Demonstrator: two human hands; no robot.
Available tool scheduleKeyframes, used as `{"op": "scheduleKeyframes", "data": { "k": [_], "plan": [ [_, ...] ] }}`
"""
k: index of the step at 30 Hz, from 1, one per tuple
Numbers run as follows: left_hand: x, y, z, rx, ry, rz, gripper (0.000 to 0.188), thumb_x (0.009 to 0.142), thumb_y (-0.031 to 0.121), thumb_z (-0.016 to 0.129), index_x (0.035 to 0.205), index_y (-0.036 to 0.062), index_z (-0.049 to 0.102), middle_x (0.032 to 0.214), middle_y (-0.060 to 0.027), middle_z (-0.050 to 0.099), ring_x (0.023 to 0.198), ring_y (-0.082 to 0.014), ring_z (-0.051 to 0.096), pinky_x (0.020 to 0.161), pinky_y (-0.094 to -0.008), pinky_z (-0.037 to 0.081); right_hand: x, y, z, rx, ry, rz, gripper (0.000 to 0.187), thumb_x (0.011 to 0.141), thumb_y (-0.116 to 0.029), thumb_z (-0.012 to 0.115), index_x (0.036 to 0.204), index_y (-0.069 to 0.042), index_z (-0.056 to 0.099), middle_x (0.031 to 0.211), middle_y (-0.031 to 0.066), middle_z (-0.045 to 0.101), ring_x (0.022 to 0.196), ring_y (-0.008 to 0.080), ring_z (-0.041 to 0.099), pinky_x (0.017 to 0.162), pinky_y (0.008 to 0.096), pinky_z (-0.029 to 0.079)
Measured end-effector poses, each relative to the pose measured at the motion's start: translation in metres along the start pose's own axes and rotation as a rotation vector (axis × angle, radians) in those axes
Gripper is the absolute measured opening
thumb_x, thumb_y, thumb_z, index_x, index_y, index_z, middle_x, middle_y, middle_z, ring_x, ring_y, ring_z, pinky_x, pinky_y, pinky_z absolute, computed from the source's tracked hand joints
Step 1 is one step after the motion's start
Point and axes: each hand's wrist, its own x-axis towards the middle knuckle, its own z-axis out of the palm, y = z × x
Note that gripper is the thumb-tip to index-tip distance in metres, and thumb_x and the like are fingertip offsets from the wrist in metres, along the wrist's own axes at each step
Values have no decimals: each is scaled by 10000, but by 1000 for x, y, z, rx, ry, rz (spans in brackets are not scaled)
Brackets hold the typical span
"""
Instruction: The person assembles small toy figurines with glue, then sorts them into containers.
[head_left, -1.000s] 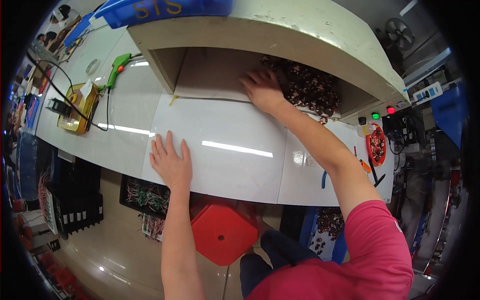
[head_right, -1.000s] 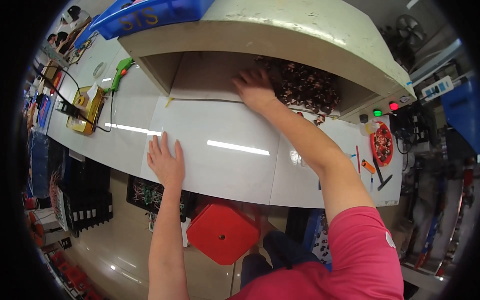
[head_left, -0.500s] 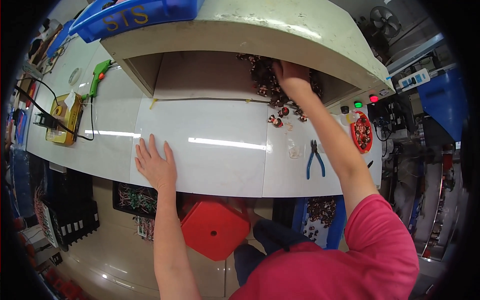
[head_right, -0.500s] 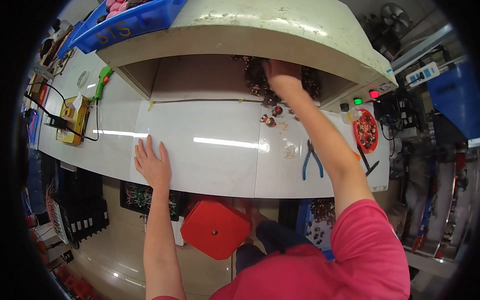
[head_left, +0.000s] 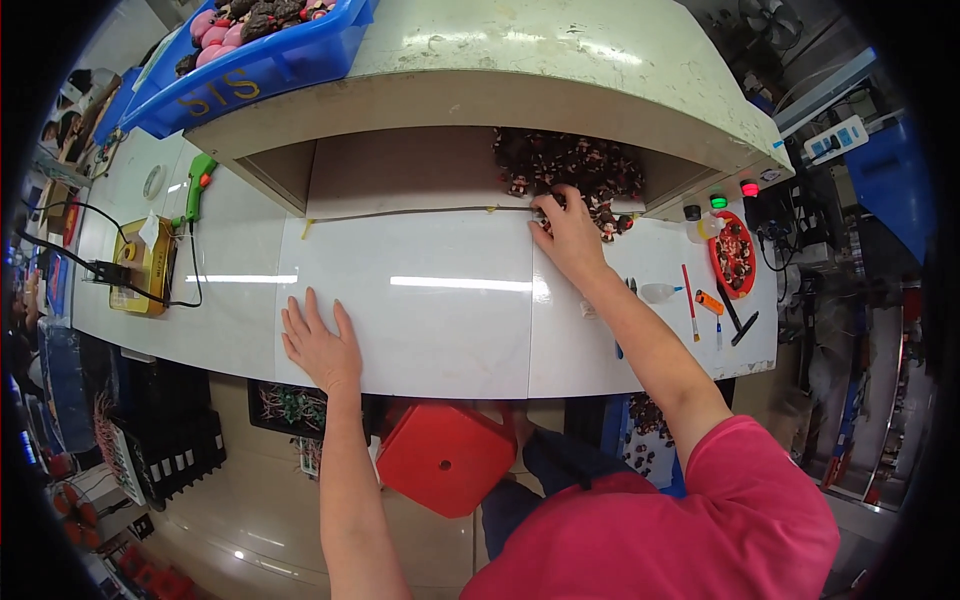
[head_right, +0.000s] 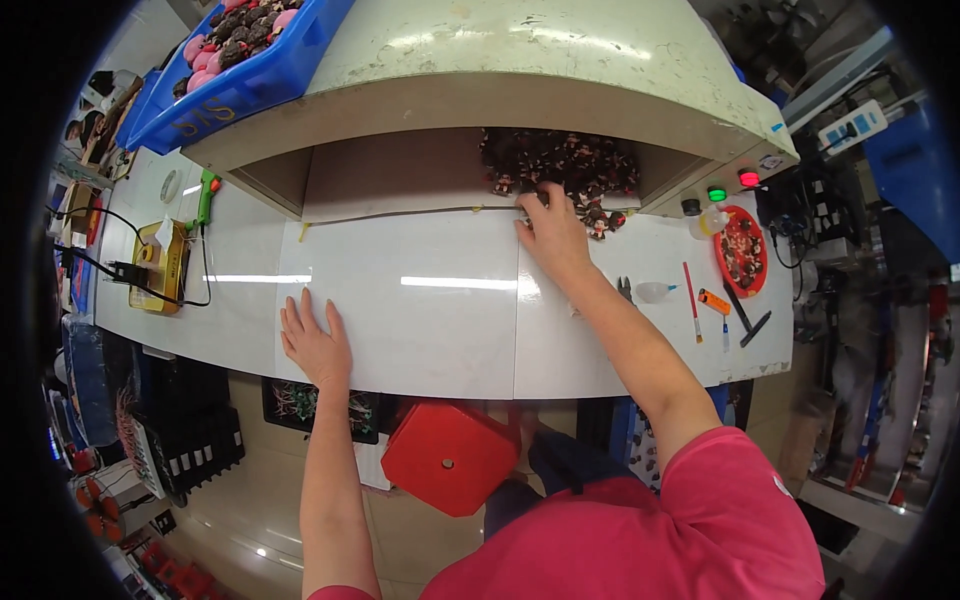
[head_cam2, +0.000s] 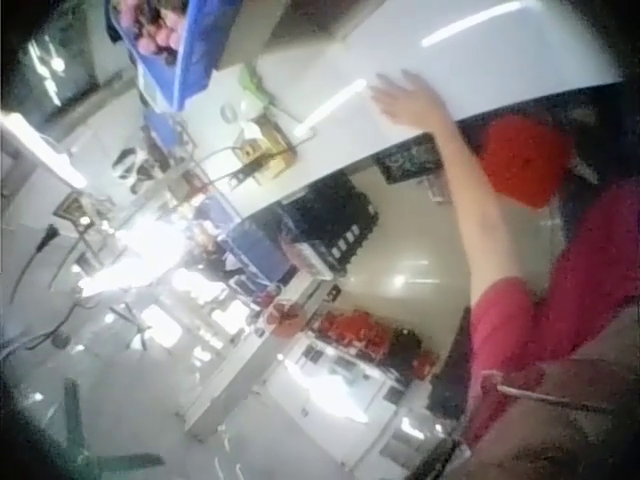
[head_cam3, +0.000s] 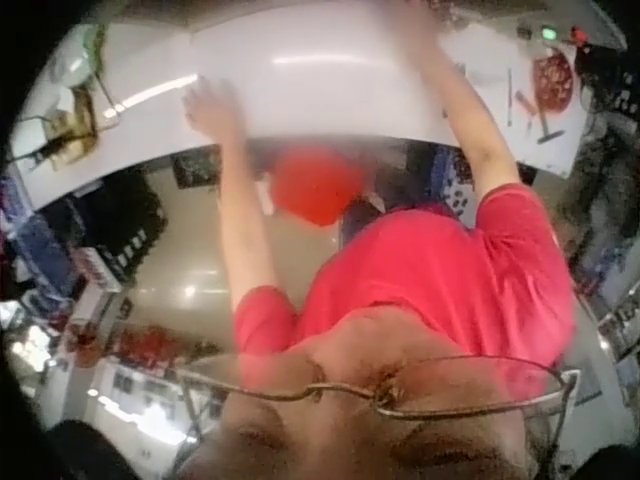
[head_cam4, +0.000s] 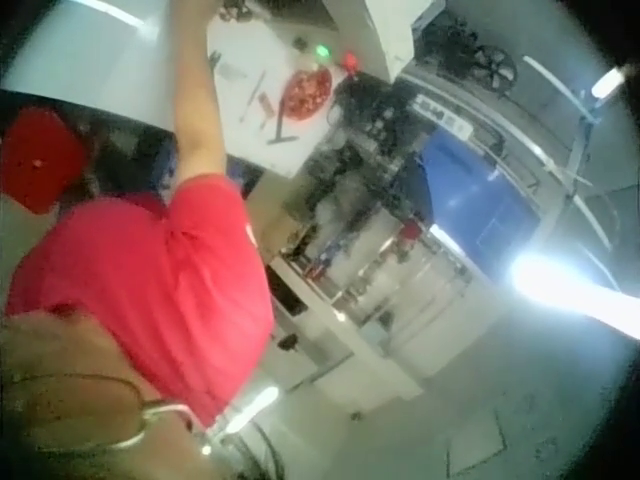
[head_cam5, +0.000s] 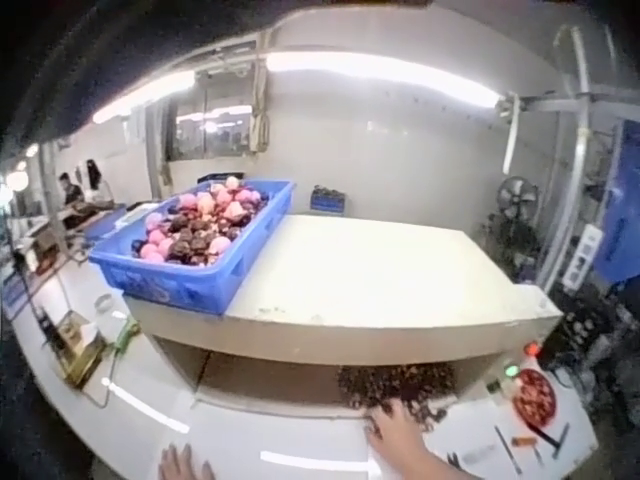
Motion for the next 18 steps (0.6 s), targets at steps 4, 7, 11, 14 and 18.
{"op": "scheduleKeyframes", "data": {
  "k": [4, 7, 11, 14, 18],
  "plan": [
    [2, 3, 1, -15, -6, -6, 492, 916, 385, 480, 1344, 145, 439, 1421, -127, 355, 1345, -287, 279, 1099, -457, 186, 6, 5, -9, 192, -95, 44, 216, 776, -153, 673, 967, -99, 586, 1141, 137, 463, 919, 296, 566, 750, 366, 493],
    [3, 2, 3, -9, -5, -5, 491, 915, 384, 482, 1343, 146, 440, 1424, -126, 353, 1346, -285, 279, 1099, -456, 185, 7, 3, -17, 263, 59, -63, 149, 761, -103, 663, 887, -91, 585, 1059, 124, 507, 784, 241, 580, 695, 358, 497],
    [5, 5, 5, 4, -10, -8, 494, 913, 381, 485, 1345, 146, 437, 1426, -125, 351, 1348, -283, 278, 1099, -453, 186, 51, 29, -32, 272, 188, -7, 182, 763, -158, 694, 916, -104, 612, 948, 99, 554, 783, 245, 583, 686, 346, 485],
    [7, 7, 7, -13, -7, -7, 497, 914, 380, 483, 1348, 146, 431, 1426, -125, 350, 1349, -284, 274, 1098, -457, 185, 81, 40, -43, -160, 361, -134, 240, 774, -212, 711, 952, -79, 620, 899, 98, 592, 808, 289, 584, 709, 392, 476],
    [7, 7, 4, 12, -28, -10, 496, 917, 382, 477, 1351, 148, 426, 1427, -124, 350, 1352, -284, 269, 1097, -461, 184, 74, 10, -15, -173, 387, -319, 266, 748, -239, 717, 965, -104, 642, 902, 69, 625, 884, 268, 570, 800, 408, 431]
  ]
}}
